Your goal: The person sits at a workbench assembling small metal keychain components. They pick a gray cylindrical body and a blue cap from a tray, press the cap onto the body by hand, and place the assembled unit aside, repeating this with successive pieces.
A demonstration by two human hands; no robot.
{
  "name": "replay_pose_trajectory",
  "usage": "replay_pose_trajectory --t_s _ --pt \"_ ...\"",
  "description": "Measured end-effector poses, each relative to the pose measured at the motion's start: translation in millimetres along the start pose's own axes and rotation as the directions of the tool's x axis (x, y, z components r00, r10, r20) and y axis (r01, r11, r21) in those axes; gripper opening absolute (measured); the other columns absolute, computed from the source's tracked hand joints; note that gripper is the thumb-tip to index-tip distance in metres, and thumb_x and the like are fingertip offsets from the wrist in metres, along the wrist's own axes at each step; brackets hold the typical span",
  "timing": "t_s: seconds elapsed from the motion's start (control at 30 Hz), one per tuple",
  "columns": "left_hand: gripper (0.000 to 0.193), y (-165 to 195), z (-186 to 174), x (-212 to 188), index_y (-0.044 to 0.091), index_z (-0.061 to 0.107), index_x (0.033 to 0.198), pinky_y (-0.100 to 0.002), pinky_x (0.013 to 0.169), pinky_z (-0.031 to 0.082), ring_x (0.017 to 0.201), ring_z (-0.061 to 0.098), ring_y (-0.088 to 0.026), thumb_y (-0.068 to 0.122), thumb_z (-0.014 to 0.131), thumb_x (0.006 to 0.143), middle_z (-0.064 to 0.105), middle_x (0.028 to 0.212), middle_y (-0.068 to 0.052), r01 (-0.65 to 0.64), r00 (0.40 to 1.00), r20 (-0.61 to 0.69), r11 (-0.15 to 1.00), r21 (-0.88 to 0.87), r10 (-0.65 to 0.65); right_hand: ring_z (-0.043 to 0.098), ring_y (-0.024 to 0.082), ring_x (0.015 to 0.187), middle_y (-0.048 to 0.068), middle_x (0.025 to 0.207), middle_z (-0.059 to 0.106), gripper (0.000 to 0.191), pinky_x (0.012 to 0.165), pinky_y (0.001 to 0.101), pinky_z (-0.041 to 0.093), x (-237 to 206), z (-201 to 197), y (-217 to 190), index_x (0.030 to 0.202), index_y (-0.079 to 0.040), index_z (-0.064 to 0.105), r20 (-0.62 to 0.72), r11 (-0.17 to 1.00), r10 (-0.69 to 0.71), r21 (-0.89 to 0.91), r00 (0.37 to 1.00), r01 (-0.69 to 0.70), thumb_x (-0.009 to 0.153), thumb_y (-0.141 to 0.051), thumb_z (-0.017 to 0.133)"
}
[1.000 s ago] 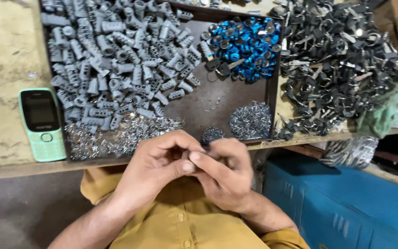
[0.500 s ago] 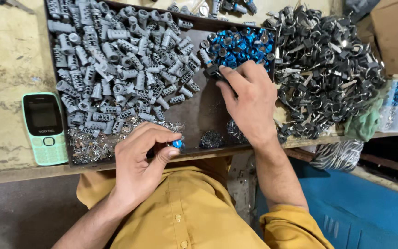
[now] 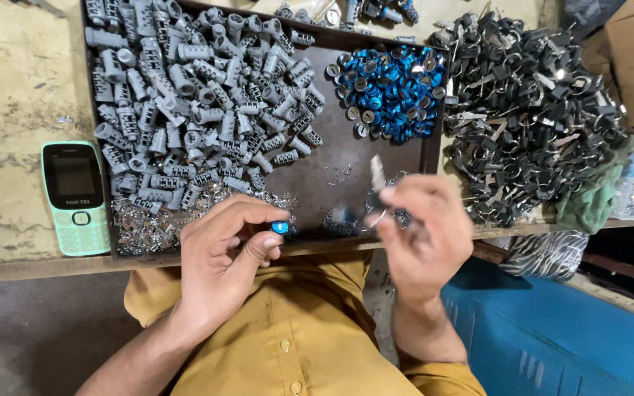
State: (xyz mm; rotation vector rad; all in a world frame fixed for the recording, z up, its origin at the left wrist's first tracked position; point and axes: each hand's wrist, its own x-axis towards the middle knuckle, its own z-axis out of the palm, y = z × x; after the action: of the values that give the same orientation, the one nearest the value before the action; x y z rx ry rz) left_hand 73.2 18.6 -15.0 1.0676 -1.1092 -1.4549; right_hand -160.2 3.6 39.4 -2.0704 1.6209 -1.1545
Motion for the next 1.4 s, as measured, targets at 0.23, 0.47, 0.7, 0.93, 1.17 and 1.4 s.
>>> replay_pose_trajectory --t_s 0.23,0.47,0.7,0.93,1.17,1.4 --pt "0.014 5 8 -4 0.001 0.072 0.109 -0.023 0.069 0.051 0.084 0.062 -0.01 0.007 0.071 0.096 0.067 0.101 -0.006 -0.111 0.994 0.029 0.988 0.103 0.108 0.064 0.012 0.085 0.015 0.109 0.061 0.028 0.071 0.0269 0.055 -37 15 -28 0.115 -0.005 0.064 0.235 0.689 0.263 0.634 0.936 -0.352 0.09 0.004 0.074" --pt "0.016 13 6 -5 0.004 0.073 0.107 -0.027 0.073 0.055 0.088 0.067 -0.015 0.01 0.074 0.092 0.068 0.105 -0.007 -0.256 0.967 0.067 0.927 0.275 0.247 0.062 0.012 0.073 0.011 0.099 0.069 0.029 0.062 0.0226 0.048 -32 5 -35 0.111 -0.001 0.072 0.264 0.967 0.059 0.225 0.963 -0.121 0.083 0.006 0.08" --pt "0.031 24 -3 -5 0.004 0.071 0.107 -0.035 0.077 0.055 0.09 0.067 -0.025 -0.005 0.07 0.077 0.068 0.104 -0.009 -0.455 0.889 0.187 0.759 0.465 0.419 0.067 0.015 0.076 0.011 0.094 0.07 0.029 0.066 0.0242 0.052 -26 1 -46 0.108 0.0 0.072 0.29 0.975 0.027 0.205 0.957 -0.09 0.081 0.006 0.08" --pt "0.041 30 -6 -9 -0.004 0.066 0.114 -0.04 0.077 0.055 0.092 0.064 -0.032 -0.004 0.072 0.073 0.063 0.109 -0.015 -0.567 0.824 0.35 0.641 0.518 0.445 0.069 0.019 0.087 0.011 0.101 0.069 0.028 0.078 0.0277 0.055 -22 13 -44 0.115 -0.001 0.07 0.346 0.956 0.032 0.264 0.938 -0.13 0.088 -0.002 0.078" --pt "0.031 30 6 -11 0.003 0.071 0.109 -0.035 0.074 0.055 0.089 0.066 -0.025 0.003 0.081 0.081 0.064 0.104 -0.011 -0.379 0.924 0.148 0.793 0.476 0.353 0.062 0.019 0.093 0.012 0.106 0.066 0.035 0.088 0.0323 0.051 -23 23 -27 0.141 -0.001 0.058 0.444 0.837 0.046 0.471 0.895 -0.277 0.108 -0.01 0.055" --pt "0.03 20 1 -11 0.002 0.073 0.106 -0.03 0.068 0.055 0.08 0.069 -0.02 0.0 0.083 0.078 0.071 0.096 -0.008 -0.416 0.909 0.135 0.844 0.338 0.394 0.052 0.006 0.065 0.0 0.082 0.054 0.037 0.058 0.0224 0.043 -48 33 -30 0.146 -0.001 0.055 0.442 0.726 0.194 0.536 0.876 -0.431 0.11 0.0 0.045"
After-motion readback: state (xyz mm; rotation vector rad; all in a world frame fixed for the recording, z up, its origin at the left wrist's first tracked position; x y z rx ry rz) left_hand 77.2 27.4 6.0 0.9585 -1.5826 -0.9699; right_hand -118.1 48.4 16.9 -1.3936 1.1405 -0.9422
